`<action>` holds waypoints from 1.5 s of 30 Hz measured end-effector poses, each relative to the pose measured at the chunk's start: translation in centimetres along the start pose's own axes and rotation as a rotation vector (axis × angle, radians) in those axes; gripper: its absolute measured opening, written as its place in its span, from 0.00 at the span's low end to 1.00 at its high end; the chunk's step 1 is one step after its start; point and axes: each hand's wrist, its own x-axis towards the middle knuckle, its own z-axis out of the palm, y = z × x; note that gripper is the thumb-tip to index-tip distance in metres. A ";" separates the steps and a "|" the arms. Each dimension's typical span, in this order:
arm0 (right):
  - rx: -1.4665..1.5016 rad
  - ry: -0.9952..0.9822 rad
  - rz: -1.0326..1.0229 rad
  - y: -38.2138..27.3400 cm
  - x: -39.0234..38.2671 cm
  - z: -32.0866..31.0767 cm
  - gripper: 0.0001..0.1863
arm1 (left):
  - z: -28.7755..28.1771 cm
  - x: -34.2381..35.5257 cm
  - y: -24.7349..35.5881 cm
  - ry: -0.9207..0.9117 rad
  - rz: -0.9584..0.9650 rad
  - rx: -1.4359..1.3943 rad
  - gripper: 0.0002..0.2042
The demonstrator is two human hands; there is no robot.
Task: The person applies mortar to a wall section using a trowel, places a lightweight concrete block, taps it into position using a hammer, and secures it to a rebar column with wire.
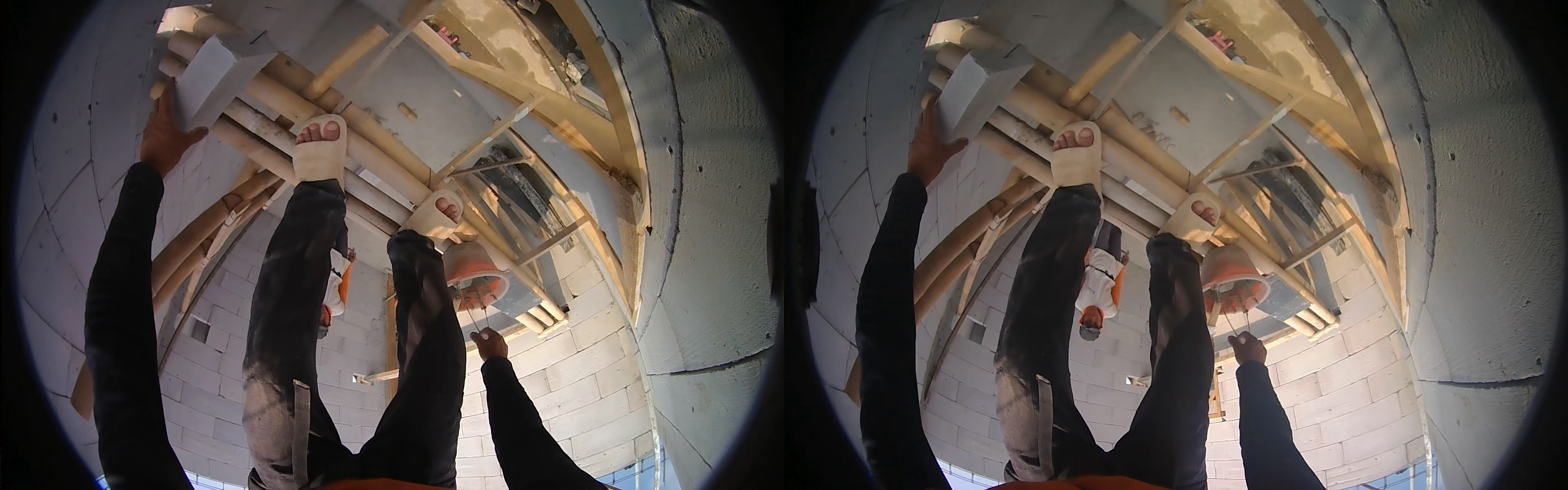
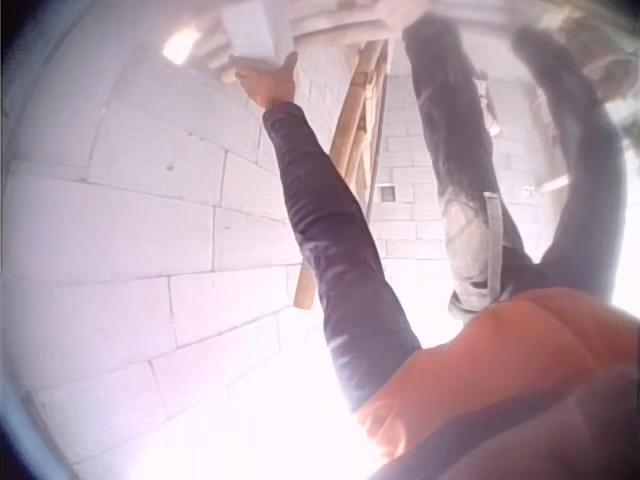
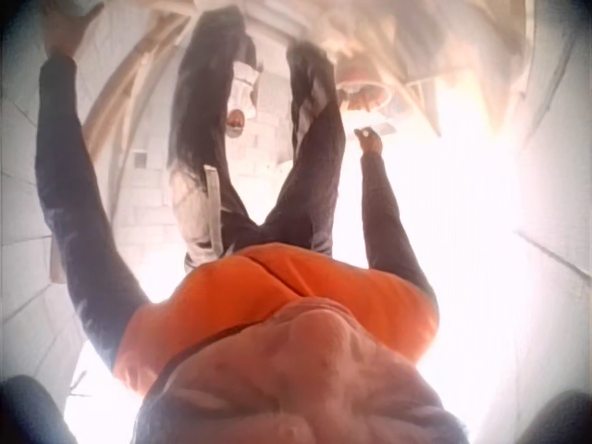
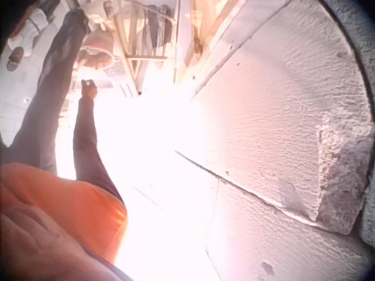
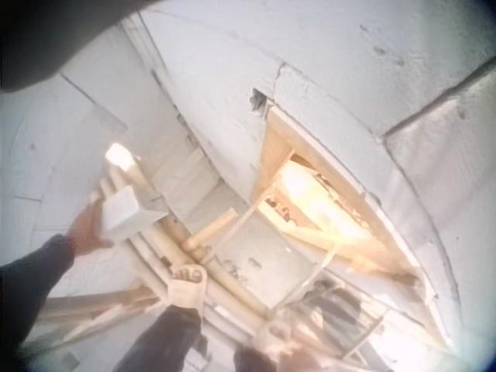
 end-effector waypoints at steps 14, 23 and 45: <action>0.163 0.315 -0.057 -4.1 -4.4 -3.6 0.59 | -4.4 -2.2 1.9 -0.065 -0.066 -0.015 0.45; 0.253 0.490 -0.490 -11.4 -18.8 -13.7 0.51 | -20.7 -16.8 12.2 0.122 0.016 -0.500 0.44; 0.644 0.325 -1.715 -11.1 -72.0 -31.1 0.51 | -45.6 -49.7 26.6 0.023 0.396 -2.191 0.37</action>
